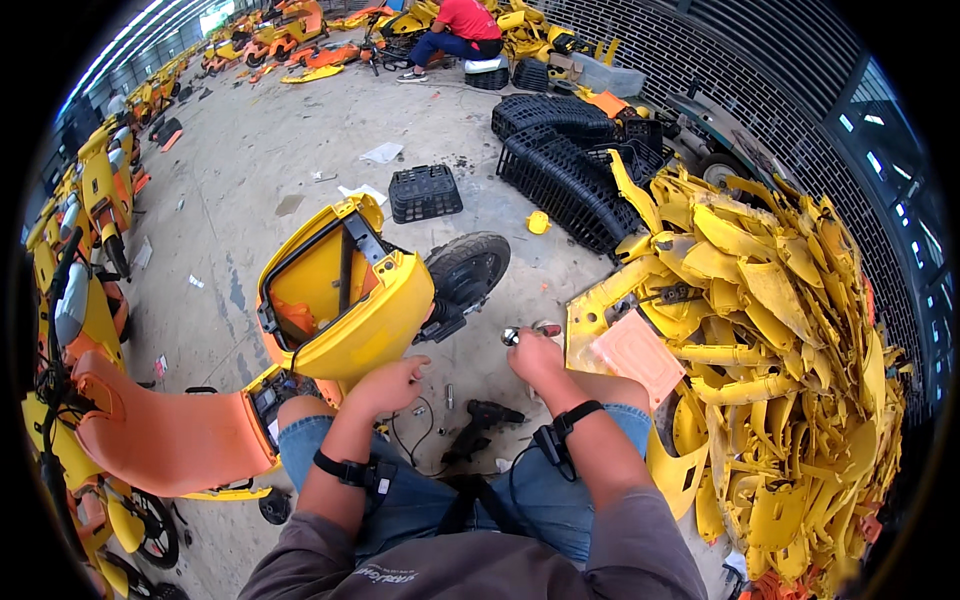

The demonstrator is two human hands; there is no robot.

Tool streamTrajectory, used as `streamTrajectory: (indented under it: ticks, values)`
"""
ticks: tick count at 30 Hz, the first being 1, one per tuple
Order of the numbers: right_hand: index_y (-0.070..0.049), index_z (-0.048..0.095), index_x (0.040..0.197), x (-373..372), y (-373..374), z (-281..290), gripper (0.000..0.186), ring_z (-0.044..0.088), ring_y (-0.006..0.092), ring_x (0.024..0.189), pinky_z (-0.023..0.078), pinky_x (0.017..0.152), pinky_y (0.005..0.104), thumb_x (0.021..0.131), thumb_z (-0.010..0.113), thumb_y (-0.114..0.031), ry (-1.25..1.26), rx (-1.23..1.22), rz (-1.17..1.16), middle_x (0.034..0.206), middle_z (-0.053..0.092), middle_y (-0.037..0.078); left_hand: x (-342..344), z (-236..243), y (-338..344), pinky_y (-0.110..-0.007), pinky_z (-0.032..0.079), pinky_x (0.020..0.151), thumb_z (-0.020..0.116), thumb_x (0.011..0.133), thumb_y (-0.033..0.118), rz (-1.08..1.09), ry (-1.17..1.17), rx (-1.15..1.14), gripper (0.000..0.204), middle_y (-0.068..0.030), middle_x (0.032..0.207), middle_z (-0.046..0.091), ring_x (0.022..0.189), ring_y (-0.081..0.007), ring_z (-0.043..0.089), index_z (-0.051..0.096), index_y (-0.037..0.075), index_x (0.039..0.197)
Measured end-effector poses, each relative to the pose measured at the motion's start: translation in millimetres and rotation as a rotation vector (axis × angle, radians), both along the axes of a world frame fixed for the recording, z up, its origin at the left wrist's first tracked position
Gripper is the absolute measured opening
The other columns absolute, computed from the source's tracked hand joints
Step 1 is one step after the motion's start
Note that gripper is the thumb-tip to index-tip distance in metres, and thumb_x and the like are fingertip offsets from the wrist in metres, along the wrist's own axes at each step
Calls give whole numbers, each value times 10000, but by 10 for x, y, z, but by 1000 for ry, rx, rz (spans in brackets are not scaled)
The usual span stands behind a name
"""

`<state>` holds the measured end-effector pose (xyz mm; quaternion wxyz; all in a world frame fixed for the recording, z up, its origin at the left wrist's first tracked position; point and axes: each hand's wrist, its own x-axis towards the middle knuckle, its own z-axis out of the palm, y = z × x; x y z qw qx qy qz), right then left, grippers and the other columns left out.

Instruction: The person uses a ratchet wrench and a screwdriver to disassemble parts of a yellow electric scooter, removing internal components and a metal bracket.

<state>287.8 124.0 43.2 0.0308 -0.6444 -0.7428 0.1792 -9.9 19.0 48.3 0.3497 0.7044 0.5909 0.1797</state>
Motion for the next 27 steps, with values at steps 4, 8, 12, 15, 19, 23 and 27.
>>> streamTrajectory:
  ticks: [4,8,12,15,19,23,27]
  values:
    - [26,618,1083,326,137,331,356,690,479,927,549,826,520,913,605,-286,289,160,38,981,710,287,-187,131,-17,-440,552,848,560,815,25,233,0,179,430,-150,992,726,959,-378,693,677,75,1226]
    - [90,660,967,751,471,424,390,685,492,923,542,833,526,913,609,-293,213,197,-295,929,692,331,-267,227,-11,-426,550,832,511,814,-54,430,-181,317,418,-142,967,731,949,-360,701,709,59,1164]
    - [82,694,912,619,702,190,395,685,502,896,539,827,532,881,617,-304,162,145,-66,858,686,333,-305,324,-42,-392,552,786,504,814,-90,487,-227,383,397,-143,915,728,884,-323,714,722,45,1118]
    - [72,678,947,723,769,171,414,683,490,864,536,782,528,878,649,-335,114,150,3,871,692,316,-329,383,-8,-275,524,701,431,802,-167,557,-338,457,401,-111,856,689,777,-165,663,702,-19,1059]
    - [101,645,1068,781,784,257,469,679,506,897,535,768,501,908,612,-338,-48,142,-82,907,685,342,-431,461,-94,-284,530,702,452,802,-157,824,-378,689,349,-104,832,682,760,-175,672,692,-9,1006]
    - [93,659,992,718,771,476,404,685,362,792,521,755,443,907,590,-296,105,22,-57,845,692,256,-609,523,-189,-286,533,711,478,806,-141,960,-388,801,324,-86,817,667,760,-173,675,683,5,1011]
    - [54,652,965,682,765,518,309,576,183,593,453,559,360,925,589,-247,247,48,-165,716,629,106,-788,528,-254,-343,548,755,545,793,-95,1091,-392,940,270,-117,869,686,812,-250,684,687,24,989]
